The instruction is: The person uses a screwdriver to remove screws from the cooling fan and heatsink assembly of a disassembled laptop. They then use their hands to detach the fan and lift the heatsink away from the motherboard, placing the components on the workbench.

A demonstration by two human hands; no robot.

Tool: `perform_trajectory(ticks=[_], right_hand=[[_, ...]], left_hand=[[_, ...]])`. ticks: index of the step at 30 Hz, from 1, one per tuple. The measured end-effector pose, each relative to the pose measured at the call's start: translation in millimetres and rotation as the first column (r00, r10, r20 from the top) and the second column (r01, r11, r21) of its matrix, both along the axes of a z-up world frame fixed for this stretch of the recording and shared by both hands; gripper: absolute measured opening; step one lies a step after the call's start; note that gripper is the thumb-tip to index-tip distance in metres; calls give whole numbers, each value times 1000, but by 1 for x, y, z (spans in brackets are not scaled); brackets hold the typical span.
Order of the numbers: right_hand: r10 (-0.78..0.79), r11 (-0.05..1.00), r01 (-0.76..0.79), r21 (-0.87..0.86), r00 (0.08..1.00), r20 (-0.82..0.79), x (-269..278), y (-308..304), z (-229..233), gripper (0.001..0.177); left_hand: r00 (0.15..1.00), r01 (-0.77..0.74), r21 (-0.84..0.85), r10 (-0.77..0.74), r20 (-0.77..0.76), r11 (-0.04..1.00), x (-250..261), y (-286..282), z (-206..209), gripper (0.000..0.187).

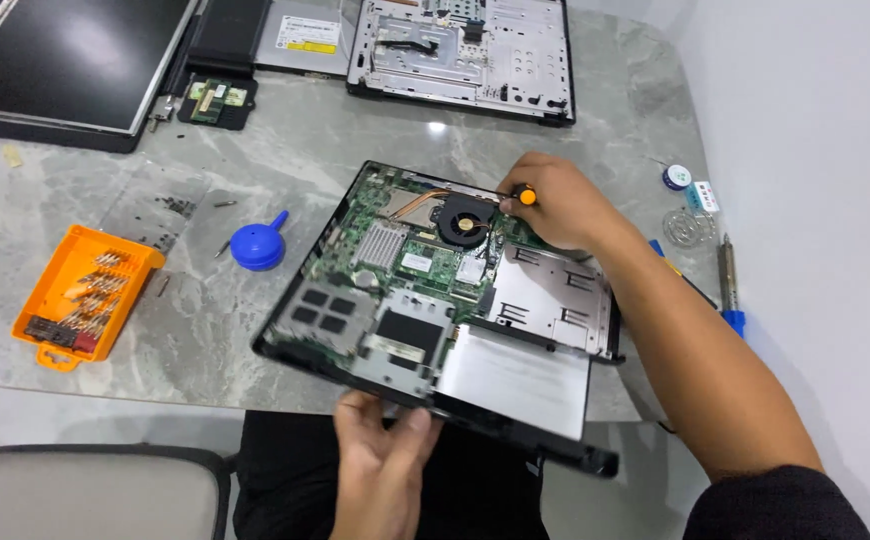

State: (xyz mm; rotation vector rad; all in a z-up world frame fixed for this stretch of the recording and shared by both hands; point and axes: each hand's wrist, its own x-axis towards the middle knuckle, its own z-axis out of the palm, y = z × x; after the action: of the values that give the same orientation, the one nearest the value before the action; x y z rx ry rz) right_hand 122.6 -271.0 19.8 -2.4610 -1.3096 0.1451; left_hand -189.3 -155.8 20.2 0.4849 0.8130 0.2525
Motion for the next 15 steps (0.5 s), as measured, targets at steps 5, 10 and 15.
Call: perform_trajectory(ticks=[5,10,15], right_hand=[[-271,958,276,78,960,-70,-35,-23,16,10],[-463,876,473,93,879,-109,-64,-45,21,7],[-618,772,635,13,755,-219,-90,-54,35,11]], left_hand=[[981,-119,314,63,184,942,15,2,-15,46],[982,-86,425,4,188,901,25,21,-6,48],[976,-28,460,-76,206,887,51,66,-15,50]])
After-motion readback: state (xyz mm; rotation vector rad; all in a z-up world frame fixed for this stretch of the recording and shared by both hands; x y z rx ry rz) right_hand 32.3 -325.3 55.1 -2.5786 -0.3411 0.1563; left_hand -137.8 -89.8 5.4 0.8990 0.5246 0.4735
